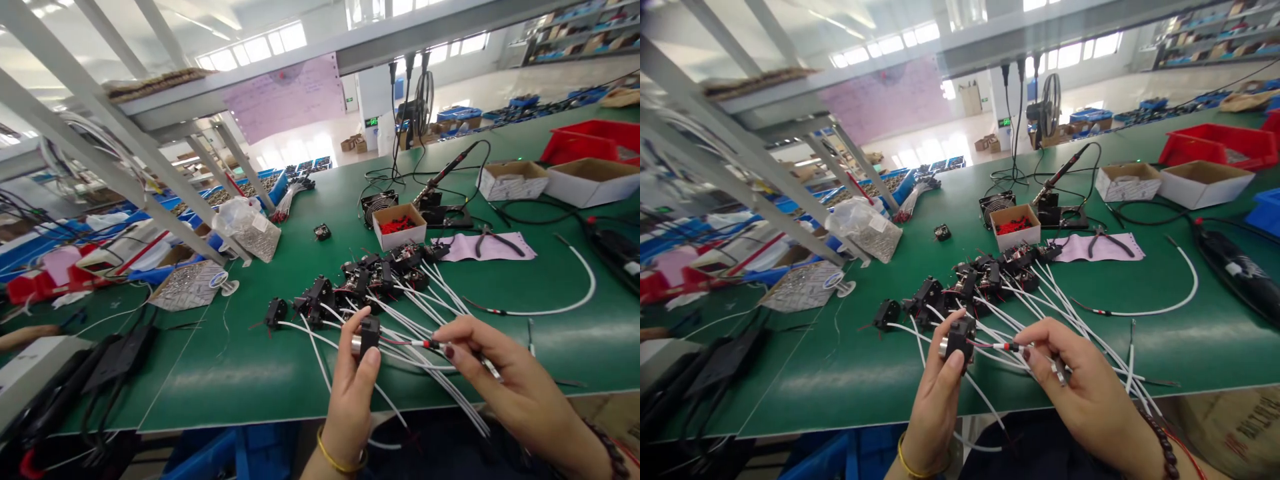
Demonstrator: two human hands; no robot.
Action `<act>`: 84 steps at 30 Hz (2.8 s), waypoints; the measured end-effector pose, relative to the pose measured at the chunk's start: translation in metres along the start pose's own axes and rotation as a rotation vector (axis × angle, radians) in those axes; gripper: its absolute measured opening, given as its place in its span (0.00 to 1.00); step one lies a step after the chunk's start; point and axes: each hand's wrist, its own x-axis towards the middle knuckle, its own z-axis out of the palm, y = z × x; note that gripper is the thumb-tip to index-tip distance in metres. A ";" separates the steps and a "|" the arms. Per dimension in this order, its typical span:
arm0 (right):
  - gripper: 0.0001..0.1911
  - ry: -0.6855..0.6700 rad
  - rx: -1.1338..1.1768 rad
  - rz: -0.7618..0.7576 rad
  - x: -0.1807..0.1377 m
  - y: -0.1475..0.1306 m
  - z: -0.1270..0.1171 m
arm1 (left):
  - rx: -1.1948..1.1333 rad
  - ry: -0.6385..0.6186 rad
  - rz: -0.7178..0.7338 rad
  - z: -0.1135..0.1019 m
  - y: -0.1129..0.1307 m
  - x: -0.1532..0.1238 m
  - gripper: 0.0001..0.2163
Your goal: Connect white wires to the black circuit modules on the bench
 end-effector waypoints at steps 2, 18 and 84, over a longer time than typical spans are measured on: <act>0.09 0.029 -0.004 0.027 0.002 0.002 0.000 | 0.023 -0.011 0.002 0.000 0.003 -0.001 0.26; 0.07 0.008 -0.112 -0.259 0.006 -0.002 0.032 | -0.139 -0.174 -0.103 0.010 -0.004 -0.016 0.22; 0.13 -0.043 -0.188 -0.278 0.000 -0.014 0.031 | 0.148 -0.217 0.129 0.005 0.014 -0.023 0.21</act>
